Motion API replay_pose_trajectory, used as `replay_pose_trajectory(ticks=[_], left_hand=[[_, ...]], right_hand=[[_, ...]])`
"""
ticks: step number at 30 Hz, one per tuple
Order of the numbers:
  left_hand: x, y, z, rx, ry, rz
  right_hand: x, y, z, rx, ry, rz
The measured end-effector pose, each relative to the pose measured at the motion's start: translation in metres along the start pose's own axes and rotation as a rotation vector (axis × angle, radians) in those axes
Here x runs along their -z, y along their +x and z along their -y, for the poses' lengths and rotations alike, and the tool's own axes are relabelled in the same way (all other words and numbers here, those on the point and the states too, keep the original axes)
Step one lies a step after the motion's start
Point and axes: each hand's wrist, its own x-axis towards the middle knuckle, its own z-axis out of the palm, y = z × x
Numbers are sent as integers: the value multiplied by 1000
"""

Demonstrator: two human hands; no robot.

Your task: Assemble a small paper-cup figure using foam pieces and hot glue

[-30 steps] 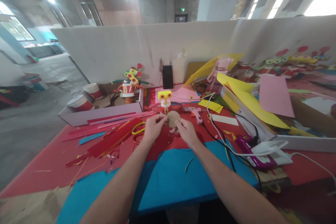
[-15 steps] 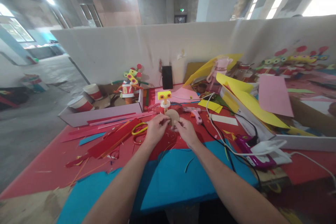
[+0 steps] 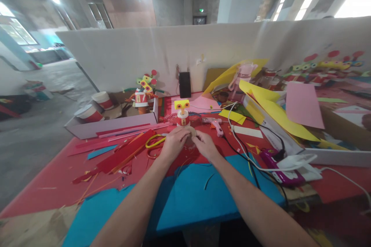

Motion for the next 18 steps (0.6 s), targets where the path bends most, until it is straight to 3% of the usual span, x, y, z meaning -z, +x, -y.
replay_pose_trajectory(ticks=[9,14,18], left_hand=[[13,2,-5,-256,304,238],[8,0,-6,-278,361,234],[1,0,-4,-226,306,141]], right_hand=[[7,-1,4,68,-36,110],[7,-1,1,52,35,129],[3,-1,1,8,110,114]])
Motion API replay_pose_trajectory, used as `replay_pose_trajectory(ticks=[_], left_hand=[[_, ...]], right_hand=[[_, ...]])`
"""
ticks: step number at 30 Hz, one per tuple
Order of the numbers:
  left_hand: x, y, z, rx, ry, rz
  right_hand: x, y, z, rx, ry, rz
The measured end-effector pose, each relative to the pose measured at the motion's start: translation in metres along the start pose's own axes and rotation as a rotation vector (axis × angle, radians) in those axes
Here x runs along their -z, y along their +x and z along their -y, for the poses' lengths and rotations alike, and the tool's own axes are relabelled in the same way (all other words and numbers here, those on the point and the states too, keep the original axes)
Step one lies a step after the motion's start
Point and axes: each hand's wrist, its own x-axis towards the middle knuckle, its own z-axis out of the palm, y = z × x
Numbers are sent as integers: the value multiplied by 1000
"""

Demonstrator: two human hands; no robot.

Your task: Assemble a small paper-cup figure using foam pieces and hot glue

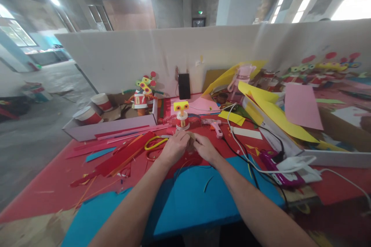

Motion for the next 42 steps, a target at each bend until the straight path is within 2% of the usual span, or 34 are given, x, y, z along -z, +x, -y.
replay_pose_trajectory(ticks=[4,8,10,15,18,21,24,28,31,34,39,42], left_hand=[[-1,1,4,172,-271,-141],[0,1,9,284,-464,-165],[-1,0,10,264,-438,-168],[1,1,5,99,-238,-183],[5,2,2,30,-95,-79],[4,3,-1,-8,-6,1],[-1,4,-4,68,-35,-84],[-4,7,-7,299,-213,-241],[-1,7,-6,418,-348,-274],[3,6,-3,414,-423,-246],[2,4,-3,289,-430,-184],[0,5,-6,364,-404,-237]], right_hand=[[-3,1,-3,-86,71,-44],[-2,4,-7,-51,15,-89],[-2,4,-7,-44,-22,-94],[-1,1,-1,28,-162,-85],[-1,-1,2,86,-240,-83],[-2,-2,2,85,-247,-78],[-4,-1,0,50,-145,-98],[-7,-1,1,58,-78,-117],[-8,-1,4,61,-83,-124],[-6,-1,8,26,-17,-107],[-3,-1,10,-145,74,-49],[-6,-3,12,-134,85,-30]])
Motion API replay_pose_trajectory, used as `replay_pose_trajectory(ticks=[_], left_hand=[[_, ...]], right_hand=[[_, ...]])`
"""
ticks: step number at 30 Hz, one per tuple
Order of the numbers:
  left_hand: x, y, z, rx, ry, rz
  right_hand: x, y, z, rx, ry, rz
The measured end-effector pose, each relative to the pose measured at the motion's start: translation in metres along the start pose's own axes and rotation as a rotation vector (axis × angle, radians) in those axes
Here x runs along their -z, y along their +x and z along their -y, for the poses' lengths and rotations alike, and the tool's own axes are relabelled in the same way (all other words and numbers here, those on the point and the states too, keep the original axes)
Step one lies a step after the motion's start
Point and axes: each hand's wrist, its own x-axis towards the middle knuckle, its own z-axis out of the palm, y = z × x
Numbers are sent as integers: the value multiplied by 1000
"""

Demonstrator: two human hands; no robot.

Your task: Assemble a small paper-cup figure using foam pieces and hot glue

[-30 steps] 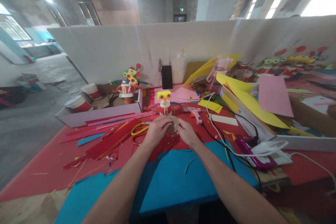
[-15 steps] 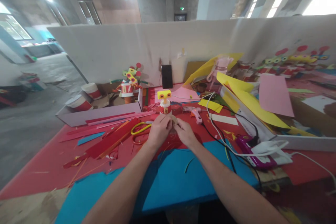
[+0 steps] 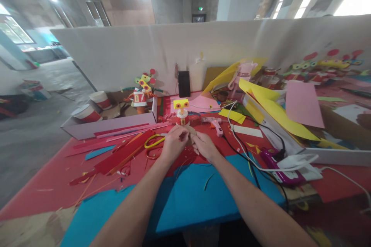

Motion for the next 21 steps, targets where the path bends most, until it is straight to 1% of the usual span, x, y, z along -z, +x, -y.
replay_pose_trajectory(ticks=[2,3,6,8,10,13,15,18,21], left_hand=[[0,0,1,97,-6,-57],[0,1,2,138,-32,-56],[2,2,10,206,-172,12],[4,2,14,222,-228,19],[5,2,13,190,-205,12],[4,2,6,52,-104,44],[2,1,2,-16,-46,44],[0,0,1,-55,9,7],[1,-1,2,-99,68,16]], right_hand=[[-2,-2,2,51,-21,11],[-3,-3,3,68,-39,11],[-2,-3,5,63,-58,1],[-1,-3,5,53,-59,-8],[1,-2,4,68,-82,-28],[1,-1,2,103,-155,-65],[2,-1,1,129,-216,-70],[2,0,-1,213,-305,-78],[2,0,-3,282,-374,-84]])
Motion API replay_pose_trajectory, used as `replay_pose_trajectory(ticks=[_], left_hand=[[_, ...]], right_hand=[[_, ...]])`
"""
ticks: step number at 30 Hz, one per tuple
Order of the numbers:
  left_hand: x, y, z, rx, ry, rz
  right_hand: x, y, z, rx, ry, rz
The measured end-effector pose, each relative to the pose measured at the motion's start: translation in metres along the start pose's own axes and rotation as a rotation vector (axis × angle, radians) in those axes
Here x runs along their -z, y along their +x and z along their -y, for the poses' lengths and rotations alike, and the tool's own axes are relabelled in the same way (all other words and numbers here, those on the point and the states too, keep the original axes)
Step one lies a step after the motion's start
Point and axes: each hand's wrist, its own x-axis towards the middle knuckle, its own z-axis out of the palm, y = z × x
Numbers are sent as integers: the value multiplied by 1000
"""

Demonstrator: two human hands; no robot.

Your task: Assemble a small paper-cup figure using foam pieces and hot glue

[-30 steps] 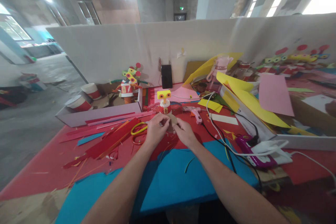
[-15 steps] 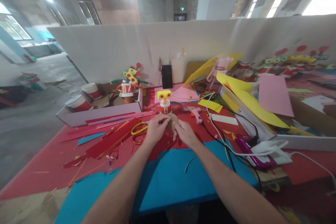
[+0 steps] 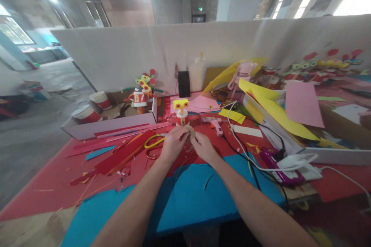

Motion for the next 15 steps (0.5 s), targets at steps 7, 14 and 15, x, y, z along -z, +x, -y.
replay_pose_trajectory(ticks=[7,14,15], left_hand=[[1,1,-4,102,52,-62],[5,1,1,-32,-8,19],[5,1,1,-57,-12,34]], right_hand=[[-7,-2,1,-30,95,-8],[-5,2,4,-362,546,146],[-3,3,4,-385,554,163]])
